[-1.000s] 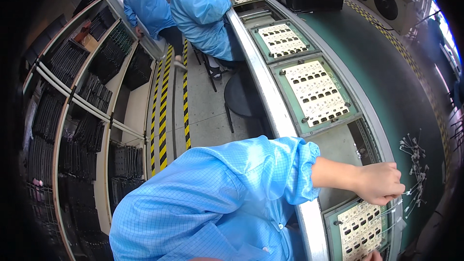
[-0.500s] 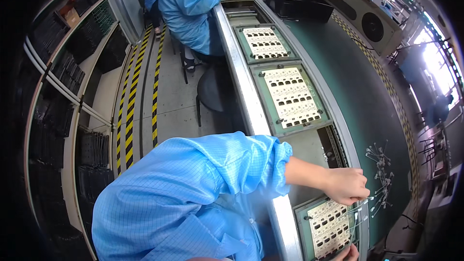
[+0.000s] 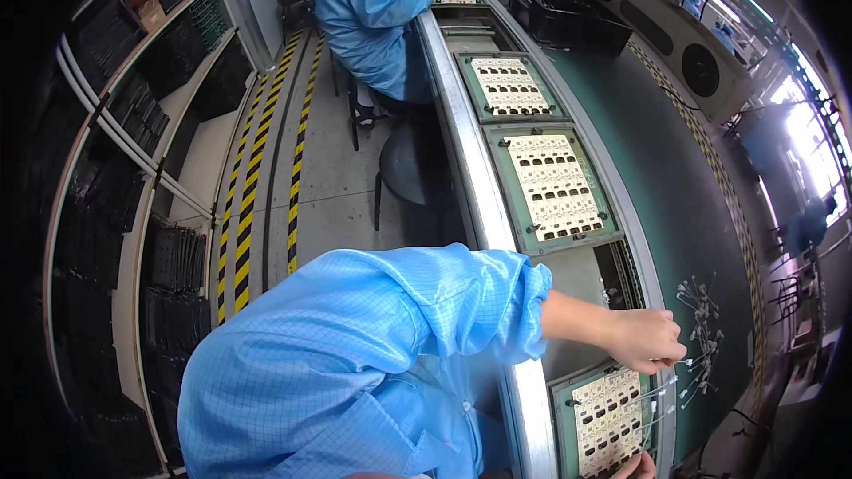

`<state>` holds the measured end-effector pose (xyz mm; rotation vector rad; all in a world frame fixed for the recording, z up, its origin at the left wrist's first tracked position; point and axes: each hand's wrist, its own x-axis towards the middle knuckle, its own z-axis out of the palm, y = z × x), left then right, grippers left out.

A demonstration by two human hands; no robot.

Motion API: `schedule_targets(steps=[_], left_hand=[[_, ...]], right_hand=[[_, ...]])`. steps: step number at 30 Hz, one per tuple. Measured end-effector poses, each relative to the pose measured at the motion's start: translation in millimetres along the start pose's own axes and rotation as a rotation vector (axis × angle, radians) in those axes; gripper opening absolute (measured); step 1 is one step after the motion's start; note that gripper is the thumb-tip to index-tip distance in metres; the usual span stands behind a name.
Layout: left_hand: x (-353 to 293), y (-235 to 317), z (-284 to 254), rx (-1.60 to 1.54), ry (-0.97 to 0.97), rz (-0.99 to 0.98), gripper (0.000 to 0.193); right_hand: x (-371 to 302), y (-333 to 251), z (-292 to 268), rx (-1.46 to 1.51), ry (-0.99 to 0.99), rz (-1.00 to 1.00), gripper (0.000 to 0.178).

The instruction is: Assembling small electronic components and wiring onto circuit boards on a conveyor belt assembly line.

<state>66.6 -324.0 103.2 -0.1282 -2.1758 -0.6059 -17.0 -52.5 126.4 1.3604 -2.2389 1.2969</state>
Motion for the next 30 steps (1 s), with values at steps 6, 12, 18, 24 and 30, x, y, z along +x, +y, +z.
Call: schedule_targets(steps=[6,12,18,24,30], left_hand=[[-4,5,-9,0.069,-0.009,-0.008,0.008],[6,12,-14,0.147,-0.053,0.022,0.013],[13,9,-51,0.077,0.214,-0.006,0.007],[8,28,-50,0.130,0.023,0.017,0.007],[2,38,-39,0.088,-0.067,0.039,0.006]], right_hand=[[2,-2,2,0.036,-0.013,-0.035,0.016],[-8,53,-7,0.074,-0.059,0.021,0.016],[4,44,9,-0.022,0.245,-0.111,0.012],[18,15,12,-0.228,-0.118,-0.135,0.009],[15,31,6,-0.252,-0.126,0.008,0.010]])
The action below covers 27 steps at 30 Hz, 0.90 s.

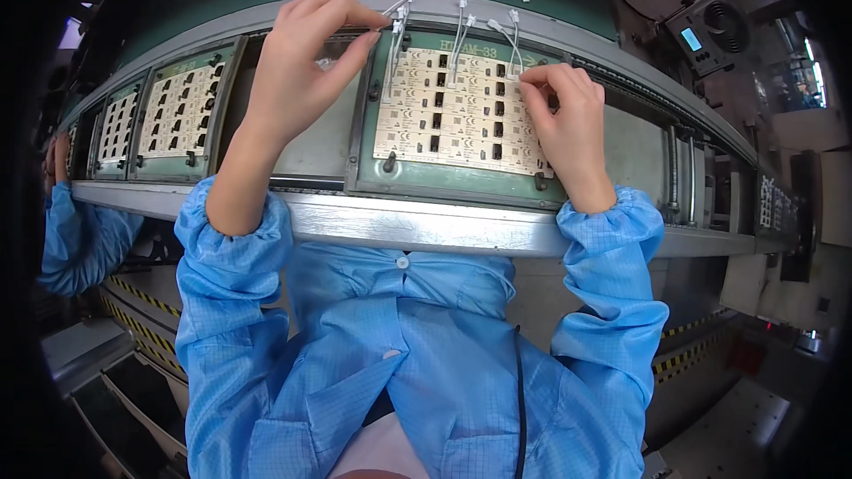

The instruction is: Assembling small electronic components and wiring onto circuit boards on a conveyor belt assembly line.

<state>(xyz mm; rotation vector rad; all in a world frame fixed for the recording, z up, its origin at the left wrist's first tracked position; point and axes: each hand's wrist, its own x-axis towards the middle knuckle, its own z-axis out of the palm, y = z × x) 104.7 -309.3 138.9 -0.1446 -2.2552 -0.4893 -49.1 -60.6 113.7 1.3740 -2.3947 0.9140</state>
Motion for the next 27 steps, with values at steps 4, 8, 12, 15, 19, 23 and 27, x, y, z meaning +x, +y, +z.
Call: schedule_targets(steps=[4,8,12,15,19,23,27], left_hand=[[-4,-1,2,-0.022,-0.014,-0.035,0.007],[-2,-4,4,0.008,-0.014,0.000,0.006],[0,-4,3,0.018,-0.010,0.004,0.005],[0,-2,1,0.017,0.014,-0.018,0.005],[-4,1,4,-0.017,0.074,-0.124,0.006],[-3,17,13,-0.250,0.106,-0.318,0.007],[-5,35,28,-0.056,0.031,-0.254,0.006]], right_hand=[[-2,4,5,0.089,-0.106,0.027,0.009],[1,4,6,0.043,-0.092,0.009,0.010],[3,0,5,-0.046,-0.109,-0.031,0.010],[-3,-5,-2,-0.093,-0.117,-0.068,0.012],[-9,-5,-11,-0.123,-0.156,-0.169,0.016],[31,33,-11,0.199,-0.225,-0.090,0.015],[112,74,23,-0.078,-0.097,0.224,0.023]])
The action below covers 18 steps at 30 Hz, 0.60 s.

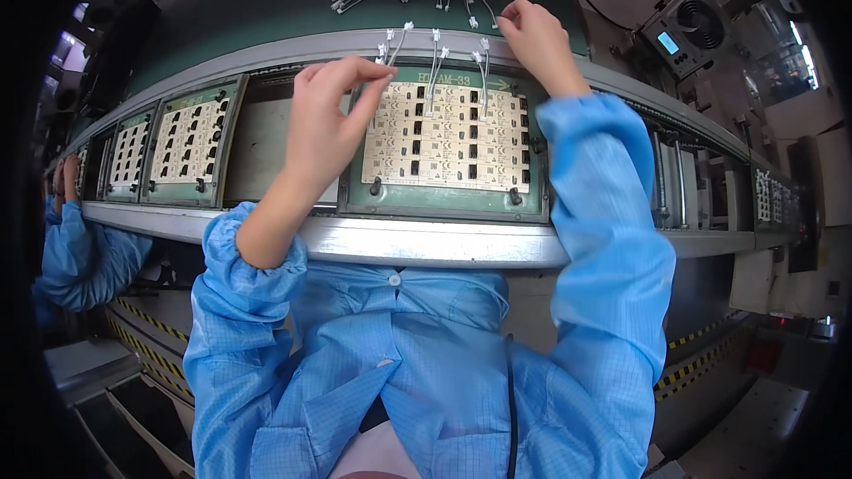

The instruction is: Assembling small electronic components and wiring onto circuit boards on a conveyor belt assembly line.

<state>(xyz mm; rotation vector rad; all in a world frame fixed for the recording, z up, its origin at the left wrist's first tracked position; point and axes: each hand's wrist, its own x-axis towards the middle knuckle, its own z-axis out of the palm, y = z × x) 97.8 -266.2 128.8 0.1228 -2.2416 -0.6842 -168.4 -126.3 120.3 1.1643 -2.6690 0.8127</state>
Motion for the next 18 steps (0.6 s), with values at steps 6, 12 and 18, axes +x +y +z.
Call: schedule_targets(steps=[6,12,18], left_hand=[[-9,11,26,0.185,-0.117,-0.017,0.006],[-16,19,35,0.263,-0.245,0.009,0.004],[-17,19,34,0.236,-0.260,-0.050,0.005]], right_hand=[[25,-5,30,-0.263,0.012,0.101,0.030],[24,3,-17,0.121,0.463,-0.064,0.016],[-19,7,-48,0.335,0.487,-0.110,0.011]])
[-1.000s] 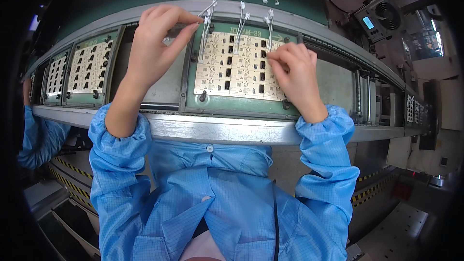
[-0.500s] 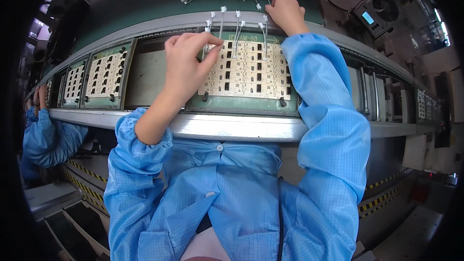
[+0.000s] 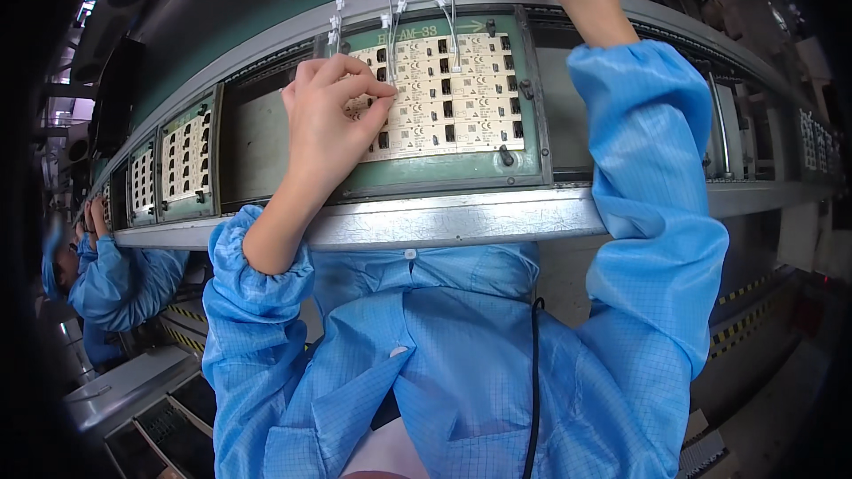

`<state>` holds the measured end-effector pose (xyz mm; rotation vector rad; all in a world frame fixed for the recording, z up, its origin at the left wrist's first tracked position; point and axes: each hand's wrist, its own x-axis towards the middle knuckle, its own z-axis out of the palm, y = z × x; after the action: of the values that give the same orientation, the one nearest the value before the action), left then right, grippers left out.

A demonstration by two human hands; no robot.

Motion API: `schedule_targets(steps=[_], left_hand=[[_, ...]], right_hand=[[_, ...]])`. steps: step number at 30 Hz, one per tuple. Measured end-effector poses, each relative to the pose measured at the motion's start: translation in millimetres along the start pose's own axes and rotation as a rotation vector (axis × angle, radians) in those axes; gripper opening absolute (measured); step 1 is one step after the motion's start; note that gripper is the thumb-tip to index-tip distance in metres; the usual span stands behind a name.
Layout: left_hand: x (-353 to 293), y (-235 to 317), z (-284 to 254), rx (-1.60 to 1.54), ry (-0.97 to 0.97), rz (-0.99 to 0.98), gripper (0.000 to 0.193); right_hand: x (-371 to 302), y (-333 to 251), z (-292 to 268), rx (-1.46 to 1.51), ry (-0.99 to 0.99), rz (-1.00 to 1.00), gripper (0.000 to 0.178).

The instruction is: Assembling small electronic components and wiring onto circuit boards on a conveyor belt assembly line.

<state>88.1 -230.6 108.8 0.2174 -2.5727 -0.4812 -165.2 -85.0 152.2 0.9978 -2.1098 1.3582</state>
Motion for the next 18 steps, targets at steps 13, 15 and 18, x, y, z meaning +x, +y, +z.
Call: schedule_targets(steps=[13,15,18], left_hand=[[-20,19,-16,0.295,-0.069,0.235,0.021],[-16,17,-14,0.275,-0.125,0.262,0.018],[35,-4,-18,0.135,-0.275,0.119,0.018]], right_hand=[[-53,-15,-56,0.400,-0.184,0.216,0.019],[-60,-19,-64,0.477,-0.247,0.308,0.022],[-83,-27,-62,0.583,-0.289,0.345,0.019]])
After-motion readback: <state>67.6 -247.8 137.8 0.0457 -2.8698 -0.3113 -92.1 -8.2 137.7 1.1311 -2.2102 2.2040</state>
